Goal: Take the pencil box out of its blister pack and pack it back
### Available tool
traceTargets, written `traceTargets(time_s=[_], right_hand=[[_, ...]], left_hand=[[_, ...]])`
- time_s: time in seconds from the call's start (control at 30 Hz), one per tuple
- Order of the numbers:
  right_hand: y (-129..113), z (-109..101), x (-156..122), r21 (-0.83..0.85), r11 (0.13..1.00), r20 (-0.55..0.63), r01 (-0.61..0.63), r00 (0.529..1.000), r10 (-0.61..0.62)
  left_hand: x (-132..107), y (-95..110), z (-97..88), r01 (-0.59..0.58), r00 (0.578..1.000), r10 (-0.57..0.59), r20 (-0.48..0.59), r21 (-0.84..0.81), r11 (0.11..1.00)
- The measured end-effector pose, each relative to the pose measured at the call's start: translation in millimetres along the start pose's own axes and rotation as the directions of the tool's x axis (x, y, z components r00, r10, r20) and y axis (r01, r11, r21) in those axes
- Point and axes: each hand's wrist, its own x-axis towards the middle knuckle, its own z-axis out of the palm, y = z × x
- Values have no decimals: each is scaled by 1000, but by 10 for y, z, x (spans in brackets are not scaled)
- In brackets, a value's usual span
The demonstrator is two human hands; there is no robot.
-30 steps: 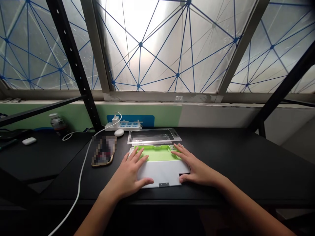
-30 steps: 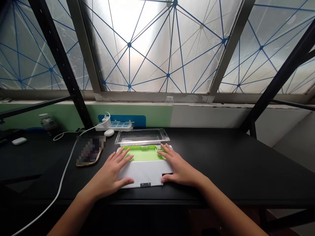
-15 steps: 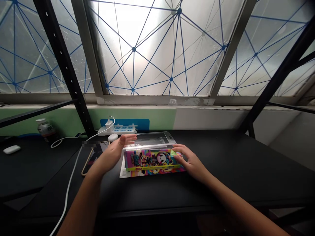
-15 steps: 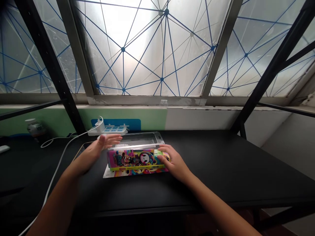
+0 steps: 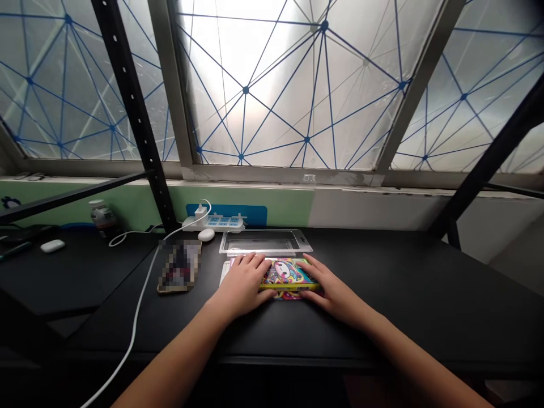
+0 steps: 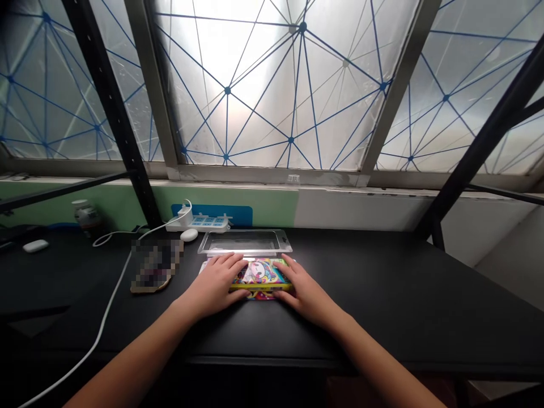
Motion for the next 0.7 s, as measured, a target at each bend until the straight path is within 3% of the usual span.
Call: traceTargets(time_s=[0.13, 0.23, 0.37, 0.43, 0.57, 0.7], right_hand=[[15, -74, 21, 71, 997, 0, 44, 999, -44], [-42, -228, 86, 119, 987, -25, 106, 994, -104], [-109, -476, 374, 121, 980, -176, 156, 975, -133], [-73, -526, 600, 92, 978, -225, 187, 961, -162], [119, -372, 1012, 49, 988, -222, 149, 966, -135], [275, -78, 1144, 7, 992, -176, 130, 976, -126]], left_hand=[[-2, -30, -111, 12, 1000, -11, 15, -7, 1000], [59, -50, -299, -21, 1000, 22, 18, -8, 1000], [344, -147, -585, 11, 1000, -11, 17, 13, 1000], [548, -253, -642, 66, 997, -67, 41, 30, 997], [852, -548, -509, 110, 990, -112, 83, 28, 994], [867, -765, -234, 148, 973, -146, 180, 4, 989]])
